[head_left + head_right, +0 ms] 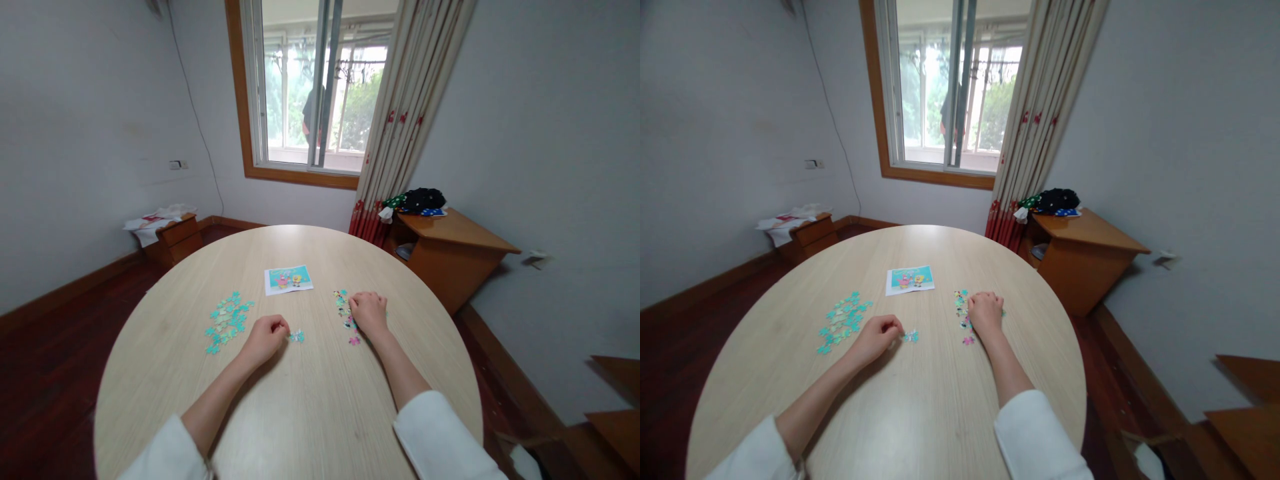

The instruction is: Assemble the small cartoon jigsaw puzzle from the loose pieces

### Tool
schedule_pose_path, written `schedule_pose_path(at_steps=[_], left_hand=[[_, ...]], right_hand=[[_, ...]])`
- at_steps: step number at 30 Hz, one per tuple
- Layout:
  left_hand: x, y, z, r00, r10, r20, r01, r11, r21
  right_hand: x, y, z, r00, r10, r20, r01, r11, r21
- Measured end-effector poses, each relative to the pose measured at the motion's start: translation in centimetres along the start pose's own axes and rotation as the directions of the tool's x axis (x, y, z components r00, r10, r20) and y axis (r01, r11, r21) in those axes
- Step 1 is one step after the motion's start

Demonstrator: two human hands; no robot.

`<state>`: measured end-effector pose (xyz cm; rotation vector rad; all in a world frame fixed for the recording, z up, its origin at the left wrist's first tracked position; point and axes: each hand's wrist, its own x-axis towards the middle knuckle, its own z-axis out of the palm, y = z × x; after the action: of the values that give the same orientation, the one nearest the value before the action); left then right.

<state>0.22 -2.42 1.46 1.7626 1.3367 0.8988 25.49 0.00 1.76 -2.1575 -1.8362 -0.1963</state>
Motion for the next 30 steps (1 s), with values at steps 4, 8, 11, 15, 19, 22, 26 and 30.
schedule_pose_path(at_steps=[4,8,11,15,19,22,26,30], left_hand=[[0.0,-0.1,0.0,1.000,0.006,-0.008,-0.006,1.000,0.002],[0.0,-0.1,0.0,1.000,0.004,-0.004,-0.004,1.000,0.005],[0.0,0.0,0.0,1.000,0.000,-0.002,0.000,1.000,0.004],[0.0,-0.1,-0.1,1.000,-0.001,-0.026,0.001,1.000,0.004],[0.1,-0.2,-0.2,0.992,0.017,-0.127,-0.014,1.000,0.025],[0.2,-0.2,-0.3,0.986,0.025,-0.166,-0.022,1.000,0.021],[0.1,-0.1,-0.2,0.988,0.027,-0.149,-0.026,1.000,0.010],[0.1,-0.4,-0.1,0.990,0.051,-0.134,-0.048,0.999,0.024]], right_hand=[[0.1,0.1,0.2,1.000,-0.005,-0.006,0.005,1.000,0.004],[0.2,0.4,0.3,1.000,0.012,-0.009,-0.012,1.000,0.029],[0.2,0.5,0.3,1.000,0.024,-0.003,-0.024,0.999,0.044],[0.2,0.4,0.4,1.000,0.026,0.005,-0.026,0.999,0.048],[0.3,0.7,0.6,0.998,0.058,0.025,-0.059,0.997,0.054],[0.6,1.1,0.7,0.995,0.091,0.048,-0.095,0.992,0.089],[1.0,1.5,1.1,0.988,0.131,0.083,-0.141,0.980,0.140],[1.2,1.6,1.3,0.975,0.185,0.121,-0.207,0.955,0.211]])
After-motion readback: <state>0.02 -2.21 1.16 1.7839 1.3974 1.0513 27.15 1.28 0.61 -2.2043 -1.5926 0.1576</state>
